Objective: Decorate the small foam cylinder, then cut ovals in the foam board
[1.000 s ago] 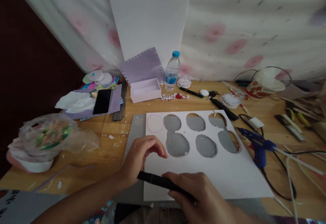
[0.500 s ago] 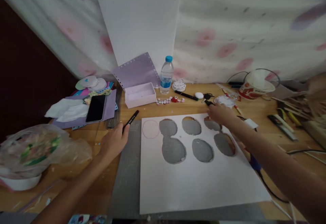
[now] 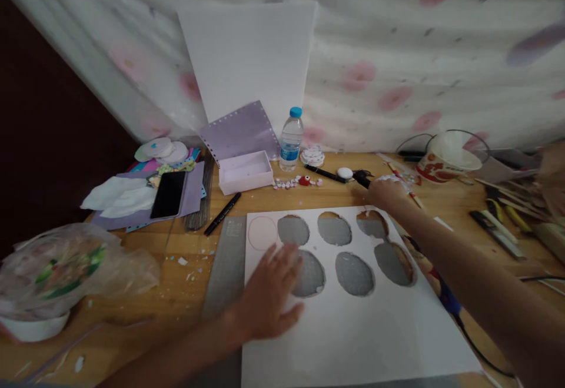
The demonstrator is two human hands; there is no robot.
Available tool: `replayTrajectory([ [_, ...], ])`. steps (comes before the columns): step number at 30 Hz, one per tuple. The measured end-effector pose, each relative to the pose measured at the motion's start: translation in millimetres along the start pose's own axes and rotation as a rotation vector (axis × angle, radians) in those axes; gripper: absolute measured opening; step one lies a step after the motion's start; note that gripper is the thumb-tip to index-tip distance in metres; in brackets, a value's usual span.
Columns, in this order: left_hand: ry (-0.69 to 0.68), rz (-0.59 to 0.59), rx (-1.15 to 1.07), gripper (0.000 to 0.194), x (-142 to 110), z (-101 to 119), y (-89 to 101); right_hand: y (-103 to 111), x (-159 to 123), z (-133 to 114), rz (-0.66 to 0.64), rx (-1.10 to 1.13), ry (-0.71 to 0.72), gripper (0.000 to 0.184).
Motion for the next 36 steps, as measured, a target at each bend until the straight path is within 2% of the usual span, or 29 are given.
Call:
replayTrajectory([
  [3, -0.032, -0.140, -0.110, 0.079, -8.8, 22.4, -21.2, 18.9, -11.5, -4.5, 0.096, 0.060, 0.003, 0.035],
  [6, -0.030, -0.201, -0.146, 0.074, -17.2, 20.6, -25.1, 29.9, -34.3, -10.9, 0.100, 0.187, 0.031, 0.037],
  [8, -0.061, -0.225, -0.150, 0.070, -23.7, 17.4, -21.8, 30.2, -58.3, -15.5, 0.028, 0.391, 0.046, 0.040],
  [9, -0.077, -0.237, -0.149, 0.069, -27.5, 16.5, -19.7, 28.3, -73.1, -18.5, -0.047, 0.596, 0.050, 0.042],
  [12, -0.100, -0.261, -0.134, 0.067, -39.0, 17.9, -14.5, 24.8, -122.4, -29.5, -0.230, 0.986, 0.146, 0.043],
  [15, -0.144, -0.265, -0.115, 0.063, -47.8, 25.0, -12.4, 22.5, -163.8, -36.2, -0.336, 1.245, 0.188, 0.059],
  [17, -0.176, -0.254, -0.108, 0.061, -50.8, 30.0, -11.8, 19.2, -181.1, -36.8, -0.335, 1.252, 0.185, 0.065],
  [20, -0.209, -0.230, -0.114, 0.060, -53.7, 34.8, -11.4, 11.0, -194.4, -36.0, -0.308, 1.185, 0.184, 0.063],
  [25, -0.234, -0.225, -0.119, 0.060, -59.8, 38.1, -11.4, 2.5, -199.8, -38.9, -0.229, 1.097, 0.140, 0.055],
  [27, -0.212, -0.203, -0.112, 0.062, -55.7, 39.1, -10.1, 8.6, -199.1, -46.4, -0.163, 1.046, 0.196, 0.051],
  [30, -0.193, -0.141, -0.105, 0.067, -34.6, 44.8, -9.3, 23.2, -195.8, -65.3, -0.103, 0.962, 0.339, 0.049],
  [32, -0.232, -0.098, -0.096, 0.071, -12.3, 54.0, -13.6, 32.2, -191.5, -80.0, -0.071, 0.915, 0.432, 0.050],
  [36, -0.280, 0.014, -0.088, 0.073, 38.3, 79.6, -38.6, 41.9, -178.6, -108.6, -0.031, 0.767, 0.589, 0.050],
])
Point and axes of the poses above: each hand's wrist, its own x-axis towards the middle knuckle, its own y-axis out of the back of the hand, z = x × y, the point moved 4 cm from there along x, towards the middle knuckle, and after that the axes turned 7 degrees about z, right-handed, at the moved point
